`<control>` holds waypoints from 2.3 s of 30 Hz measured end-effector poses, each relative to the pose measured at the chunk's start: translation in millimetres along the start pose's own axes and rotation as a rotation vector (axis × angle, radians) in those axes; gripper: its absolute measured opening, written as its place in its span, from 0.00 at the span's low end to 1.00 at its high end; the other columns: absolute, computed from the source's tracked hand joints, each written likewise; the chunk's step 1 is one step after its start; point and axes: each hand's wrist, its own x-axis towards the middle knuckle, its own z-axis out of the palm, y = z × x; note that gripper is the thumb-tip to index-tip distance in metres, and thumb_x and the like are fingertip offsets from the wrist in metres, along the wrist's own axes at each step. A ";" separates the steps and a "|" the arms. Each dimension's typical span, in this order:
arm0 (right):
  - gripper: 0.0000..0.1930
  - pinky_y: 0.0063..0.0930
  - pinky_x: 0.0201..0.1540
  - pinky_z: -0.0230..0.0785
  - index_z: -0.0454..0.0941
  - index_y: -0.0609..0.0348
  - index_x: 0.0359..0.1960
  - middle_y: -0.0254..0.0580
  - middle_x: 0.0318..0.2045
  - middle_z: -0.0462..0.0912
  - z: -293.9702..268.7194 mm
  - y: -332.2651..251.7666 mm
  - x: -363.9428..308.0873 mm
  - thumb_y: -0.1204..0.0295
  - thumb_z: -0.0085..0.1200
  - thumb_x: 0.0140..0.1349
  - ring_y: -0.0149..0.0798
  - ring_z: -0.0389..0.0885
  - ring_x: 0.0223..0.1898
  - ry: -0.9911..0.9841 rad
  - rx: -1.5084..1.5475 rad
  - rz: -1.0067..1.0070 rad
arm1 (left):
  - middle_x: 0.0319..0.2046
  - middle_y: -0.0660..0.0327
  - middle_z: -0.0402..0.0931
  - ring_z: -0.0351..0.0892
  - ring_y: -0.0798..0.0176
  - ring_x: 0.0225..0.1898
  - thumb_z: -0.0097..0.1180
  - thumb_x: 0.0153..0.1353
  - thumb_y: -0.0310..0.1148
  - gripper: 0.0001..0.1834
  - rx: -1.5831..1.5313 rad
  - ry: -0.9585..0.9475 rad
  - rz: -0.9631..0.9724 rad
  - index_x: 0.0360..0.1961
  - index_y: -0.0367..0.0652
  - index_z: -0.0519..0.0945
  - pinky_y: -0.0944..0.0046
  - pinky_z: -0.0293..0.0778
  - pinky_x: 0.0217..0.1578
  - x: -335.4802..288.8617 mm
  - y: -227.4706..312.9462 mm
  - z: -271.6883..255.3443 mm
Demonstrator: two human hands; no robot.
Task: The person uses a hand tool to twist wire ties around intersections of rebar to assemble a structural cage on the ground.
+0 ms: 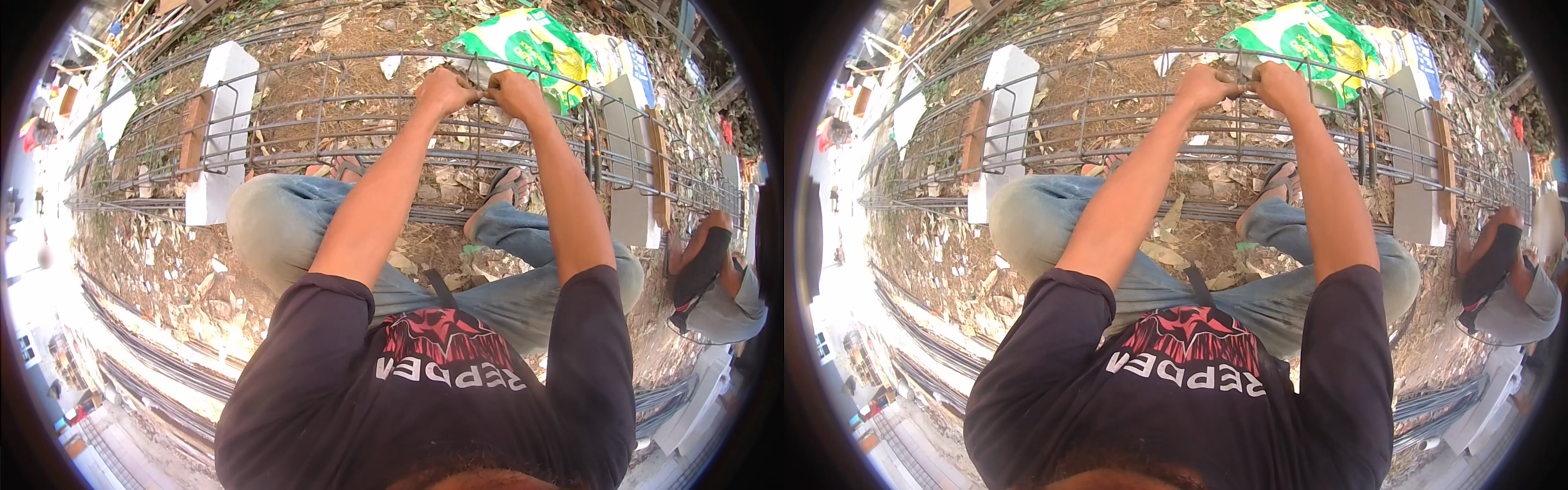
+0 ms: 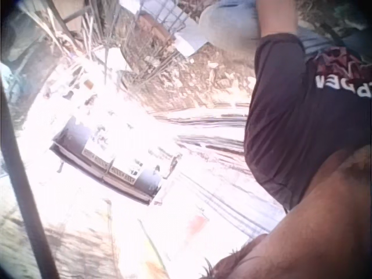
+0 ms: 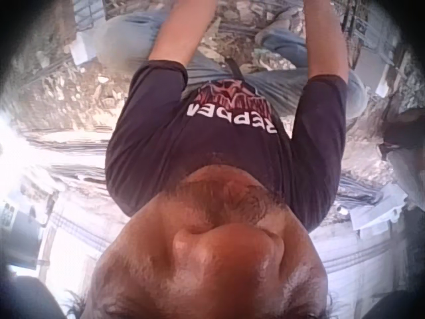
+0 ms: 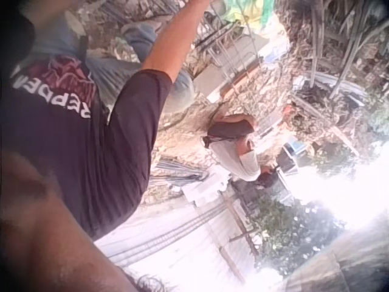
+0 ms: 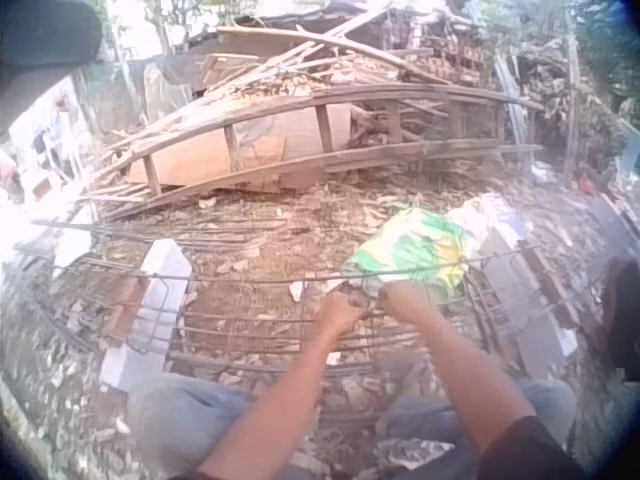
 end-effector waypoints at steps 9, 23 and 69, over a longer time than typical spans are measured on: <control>0.14 0.56 0.61 0.72 0.91 0.42 0.44 0.44 0.47 0.89 4.4 -2.3 0.8 0.55 0.69 0.60 0.51 0.85 0.56 0.007 -0.003 0.075 | 0.34 0.56 0.91 0.90 0.51 0.39 0.77 0.53 0.49 0.14 -0.031 0.178 -0.015 0.37 0.57 0.95 0.54 0.81 0.48 -26.0 9.8 15.1; 0.16 0.70 0.67 0.63 0.89 0.49 0.48 0.52 0.51 0.87 19.4 -21.8 -29.8 0.68 0.56 0.60 0.56 0.79 0.62 -0.065 0.003 0.074 | 0.36 0.58 0.92 0.90 0.54 0.41 0.75 0.53 0.53 0.17 0.016 0.165 -0.048 0.38 0.55 0.95 0.54 0.82 0.49 -17.6 9.1 19.7; 0.20 0.36 0.29 0.76 0.88 0.68 0.36 0.42 0.26 0.87 -51.0 8.1 0.0 0.60 0.57 0.72 0.38 0.82 0.23 -0.289 0.615 0.033 | 0.33 0.53 0.90 0.88 0.48 0.35 0.71 0.59 0.43 0.14 -0.056 0.165 0.318 0.44 0.53 0.94 0.47 0.71 0.64 -25.1 -23.0 20.3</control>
